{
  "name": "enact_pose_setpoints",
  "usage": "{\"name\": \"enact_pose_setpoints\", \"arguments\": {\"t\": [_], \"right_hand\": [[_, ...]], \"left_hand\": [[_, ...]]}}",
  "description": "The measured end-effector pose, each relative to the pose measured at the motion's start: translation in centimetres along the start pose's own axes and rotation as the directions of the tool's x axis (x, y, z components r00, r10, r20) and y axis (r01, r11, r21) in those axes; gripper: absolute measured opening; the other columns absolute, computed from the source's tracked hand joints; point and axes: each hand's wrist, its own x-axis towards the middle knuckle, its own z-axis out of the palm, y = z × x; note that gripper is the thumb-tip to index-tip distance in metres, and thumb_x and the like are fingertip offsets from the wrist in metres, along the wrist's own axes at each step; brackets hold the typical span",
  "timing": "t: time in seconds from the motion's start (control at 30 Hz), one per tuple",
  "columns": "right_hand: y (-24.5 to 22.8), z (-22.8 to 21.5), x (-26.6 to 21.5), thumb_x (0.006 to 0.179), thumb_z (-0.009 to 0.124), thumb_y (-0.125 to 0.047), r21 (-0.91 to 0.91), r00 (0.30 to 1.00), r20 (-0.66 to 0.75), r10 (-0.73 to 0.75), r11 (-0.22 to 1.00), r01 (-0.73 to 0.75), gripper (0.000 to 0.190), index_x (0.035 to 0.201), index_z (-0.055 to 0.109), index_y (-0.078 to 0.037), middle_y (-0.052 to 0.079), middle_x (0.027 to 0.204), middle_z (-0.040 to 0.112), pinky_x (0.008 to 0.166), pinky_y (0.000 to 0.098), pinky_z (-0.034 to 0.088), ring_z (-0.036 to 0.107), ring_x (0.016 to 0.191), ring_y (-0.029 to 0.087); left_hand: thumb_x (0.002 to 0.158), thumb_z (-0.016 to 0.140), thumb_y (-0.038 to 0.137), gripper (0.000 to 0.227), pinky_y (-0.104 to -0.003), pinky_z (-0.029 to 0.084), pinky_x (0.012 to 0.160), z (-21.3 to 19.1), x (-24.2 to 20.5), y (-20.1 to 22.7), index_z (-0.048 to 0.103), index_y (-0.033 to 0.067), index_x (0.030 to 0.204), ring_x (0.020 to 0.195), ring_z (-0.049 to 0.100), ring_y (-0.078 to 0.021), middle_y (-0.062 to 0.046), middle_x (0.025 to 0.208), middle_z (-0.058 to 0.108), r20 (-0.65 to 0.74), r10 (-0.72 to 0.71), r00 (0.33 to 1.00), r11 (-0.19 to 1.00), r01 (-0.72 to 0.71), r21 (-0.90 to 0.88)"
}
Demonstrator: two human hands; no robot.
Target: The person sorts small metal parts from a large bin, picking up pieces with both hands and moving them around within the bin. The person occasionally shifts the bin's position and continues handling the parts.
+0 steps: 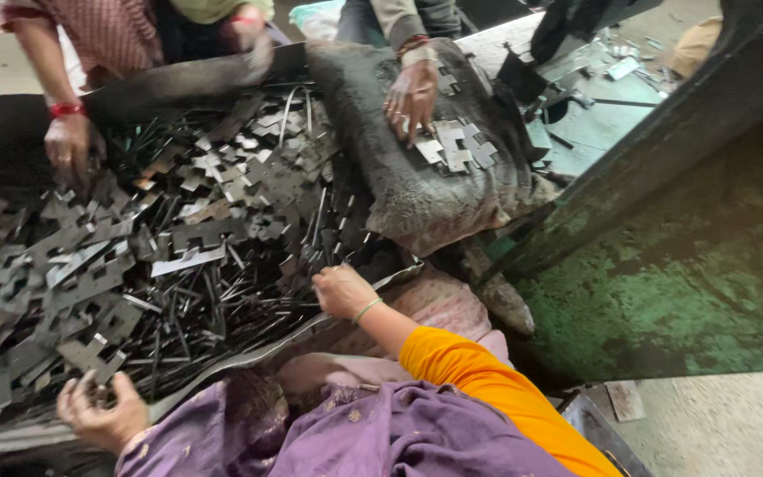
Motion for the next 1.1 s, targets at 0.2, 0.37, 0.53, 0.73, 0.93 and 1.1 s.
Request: {"name": "enact_pose_setpoints", "arguments": {"t": [0.2,0.37,0.53,0.73,0.93,1.1], "right_hand": [[-0.7,-1.7,0.3,0.088,0.062,-0.015,0.06,0.994,-0.056,-0.091,0.994,0.094,0.014,0.078,0.064,-0.005,0.018,0.082,0.07,0.073,0.0488,0.056,0.07,0.078,0.037],[-1.2,-2.3,0.2,0.09,0.064,-0.016,0.105,0.984,-0.142,-0.106,0.987,0.121,0.015,0.093,0.071,-0.004,0.018,0.084,0.072,0.074,0.049,0.055,0.069,0.079,0.038],[-0.6,-1.1,0.0,0.094,0.065,-0.02,0.067,0.988,-0.14,-0.071,0.995,0.08,0.018,0.098,0.075,-0.005,0.018,0.09,0.073,0.08,0.0472,0.054,0.069,0.085,0.038],[1.0,0.4,-0.2,0.094,0.067,-0.022,0.063,0.992,-0.115,-0.054,0.996,0.061,0.022,0.103,0.077,-0.005,0.02,0.101,0.075,0.082,0.046,0.056,0.071,0.09,0.039],[1.4,0.7,0.0,0.094,0.067,-0.023,0.076,0.99,-0.108,-0.09,0.992,0.099,0.023,0.103,0.078,-0.004,0.02,0.101,0.075,0.081,0.045,0.058,0.072,0.091,0.039],[1.7,1.4,0.9,0.095,0.068,-0.022,0.068,0.99,-0.093,-0.11,0.991,0.116,0.023,0.103,0.079,-0.004,0.021,0.099,0.074,0.078,0.046,0.057,0.071,0.089,0.04]], "left_hand": [[0.106,0.071,-0.009,0.031,-0.043,0.056,0.109,-10.7,-1.2,2.2,0.057,-0.0024,0.132,0.13,0.062,-0.0339,-0.014,0.14,0.059,-0.175,0.55,0.817,0.765,-0.408,0.499],[0.09,0.07,0.003,0.044,-0.045,0.053,0.102,-20.2,-7.1,4.5,0.061,0.0054,0.132,0.13,0.055,-0.0384,-0.021,0.138,0.056,0.031,0.201,0.979,0.794,-0.181,0.58],[0.086,0.07,0.003,0.046,-0.047,0.05,0.104,-33.8,-15.4,4.4,0.063,0.0087,0.13,0.125,0.057,-0.0356,-0.016,0.132,0.06,-0.087,0.092,0.992,0.591,0.016,0.807],[0.092,0.07,0.003,0.038,-0.041,0.052,0.104,-40.9,-20.9,3.0,0.065,0.0083,0.129,0.122,0.061,-0.031,-0.014,0.13,0.062,-0.341,-0.128,0.932,0.435,0.361,0.825],[0.098,0.07,0.002,0.03,-0.035,0.054,0.103,-38.9,-15.5,8.7,0.067,0.0078,0.127,0.118,0.064,-0.0264,-0.012,0.128,0.065,-0.375,0.143,0.916,0.603,0.22,0.767],[0.091,0.074,0.007,0.028,-0.03,0.056,0.089,-20.7,-6.6,3.5,0.067,0.0041,0.117,0.101,0.065,-0.0143,-0.004,0.114,0.066,-0.393,-0.12,0.912,0.99,0.137,0.015]]}}
